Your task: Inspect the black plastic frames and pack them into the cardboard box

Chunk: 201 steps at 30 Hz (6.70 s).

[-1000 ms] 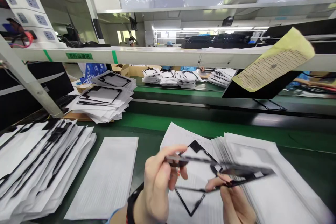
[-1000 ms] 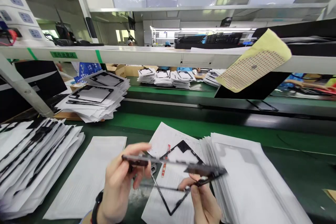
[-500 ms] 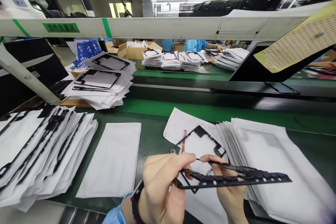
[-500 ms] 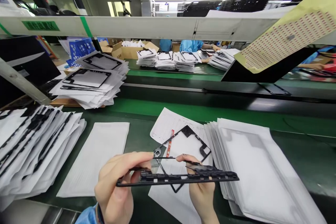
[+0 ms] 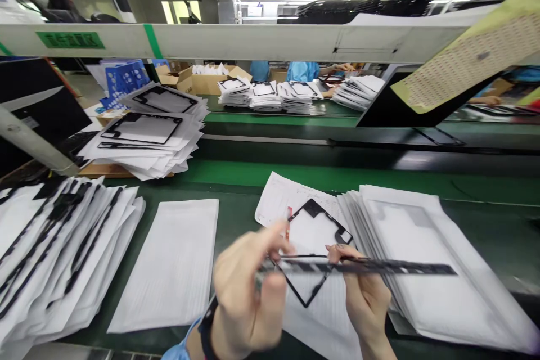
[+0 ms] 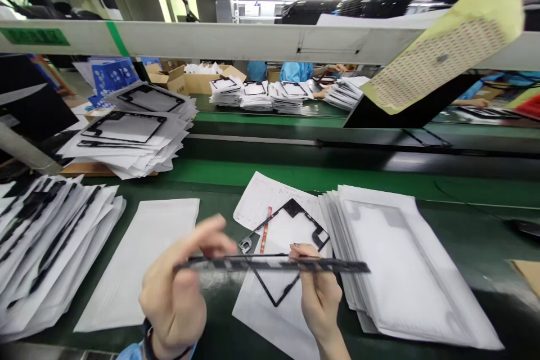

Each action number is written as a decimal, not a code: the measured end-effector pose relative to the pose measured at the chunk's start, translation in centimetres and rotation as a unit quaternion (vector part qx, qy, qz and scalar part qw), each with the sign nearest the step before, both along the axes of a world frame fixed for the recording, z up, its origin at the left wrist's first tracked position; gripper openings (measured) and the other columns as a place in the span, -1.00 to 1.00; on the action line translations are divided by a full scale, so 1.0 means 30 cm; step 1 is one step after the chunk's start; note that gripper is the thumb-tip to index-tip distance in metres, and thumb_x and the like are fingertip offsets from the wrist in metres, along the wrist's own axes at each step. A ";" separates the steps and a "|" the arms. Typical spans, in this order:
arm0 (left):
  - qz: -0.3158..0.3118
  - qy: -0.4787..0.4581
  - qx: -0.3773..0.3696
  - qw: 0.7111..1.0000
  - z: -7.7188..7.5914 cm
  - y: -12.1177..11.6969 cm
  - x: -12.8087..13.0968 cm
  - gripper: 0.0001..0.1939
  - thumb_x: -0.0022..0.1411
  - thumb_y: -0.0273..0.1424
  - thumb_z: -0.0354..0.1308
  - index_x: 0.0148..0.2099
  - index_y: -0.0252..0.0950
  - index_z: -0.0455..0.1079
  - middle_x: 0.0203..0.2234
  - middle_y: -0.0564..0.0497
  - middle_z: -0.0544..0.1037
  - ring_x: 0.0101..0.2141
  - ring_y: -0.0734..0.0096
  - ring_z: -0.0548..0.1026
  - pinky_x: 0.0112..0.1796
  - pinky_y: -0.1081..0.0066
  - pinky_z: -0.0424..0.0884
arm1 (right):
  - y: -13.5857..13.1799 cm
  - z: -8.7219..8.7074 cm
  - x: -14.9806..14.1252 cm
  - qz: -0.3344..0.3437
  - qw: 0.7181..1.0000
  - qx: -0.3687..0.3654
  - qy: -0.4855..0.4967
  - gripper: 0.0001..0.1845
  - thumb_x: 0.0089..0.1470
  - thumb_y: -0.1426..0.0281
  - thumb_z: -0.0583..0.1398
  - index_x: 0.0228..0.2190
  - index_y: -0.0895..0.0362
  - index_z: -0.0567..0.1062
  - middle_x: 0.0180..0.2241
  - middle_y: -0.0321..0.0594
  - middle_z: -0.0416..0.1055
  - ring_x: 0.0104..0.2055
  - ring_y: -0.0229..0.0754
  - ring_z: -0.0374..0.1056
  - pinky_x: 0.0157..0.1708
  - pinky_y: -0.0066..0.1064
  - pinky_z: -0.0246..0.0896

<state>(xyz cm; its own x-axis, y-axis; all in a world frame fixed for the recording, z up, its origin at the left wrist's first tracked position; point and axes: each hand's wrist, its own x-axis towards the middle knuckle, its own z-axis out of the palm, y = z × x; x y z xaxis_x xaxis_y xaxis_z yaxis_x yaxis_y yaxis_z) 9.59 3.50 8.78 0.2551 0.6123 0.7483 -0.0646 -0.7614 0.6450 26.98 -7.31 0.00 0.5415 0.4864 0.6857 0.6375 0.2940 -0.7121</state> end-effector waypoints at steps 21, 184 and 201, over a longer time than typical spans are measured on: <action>0.061 0.039 0.122 0.990 0.068 -0.061 0.000 -0.73 0.35 -0.14 0.03 -0.13 -0.19 0.41 -0.58 0.05 0.56 -0.57 0.35 0.55 -0.51 0.36 0.44 | -0.076 0.155 -0.012 -0.001 0.964 -0.009 -0.267 -0.41 0.01 0.74 0.12 0.01 0.02 0.52 -0.51 -0.25 0.48 -0.53 -0.17 0.40 -0.60 -0.38 0.29; -0.171 -0.131 -0.613 0.760 -0.095 0.116 0.006 -0.49 -0.10 -0.37 0.51 -0.07 -0.42 0.54 -0.42 -0.06 0.67 -0.62 0.58 0.52 -0.65 0.67 0.38 | -0.088 0.105 0.015 0.318 0.801 -0.126 0.491 -0.49 -0.15 0.01 0.45 -0.44 0.18 0.49 -0.56 -0.13 0.55 -0.54 -0.23 0.43 -0.50 -0.50 0.34; -0.283 -0.331 -0.777 0.455 0.009 0.037 -0.006 -0.50 0.53 -0.34 -0.34 0.29 -0.62 0.08 -0.51 0.02 0.54 -0.50 0.70 0.60 -0.42 0.83 0.48 | -0.116 0.234 -0.092 0.274 0.658 0.059 0.699 -0.69 -0.22 0.41 0.52 -0.35 0.06 0.63 -0.39 -0.27 0.60 -0.65 -0.52 0.28 -0.60 -0.78 0.32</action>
<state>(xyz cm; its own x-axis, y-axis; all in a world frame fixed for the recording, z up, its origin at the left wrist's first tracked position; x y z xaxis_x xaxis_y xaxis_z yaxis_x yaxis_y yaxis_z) 9.40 4.63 9.03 0.7344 0.5099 -0.4479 -0.5382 0.8396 0.0733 24.22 -10.80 7.01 0.4481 0.8593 -0.2466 -0.8413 0.3120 -0.4414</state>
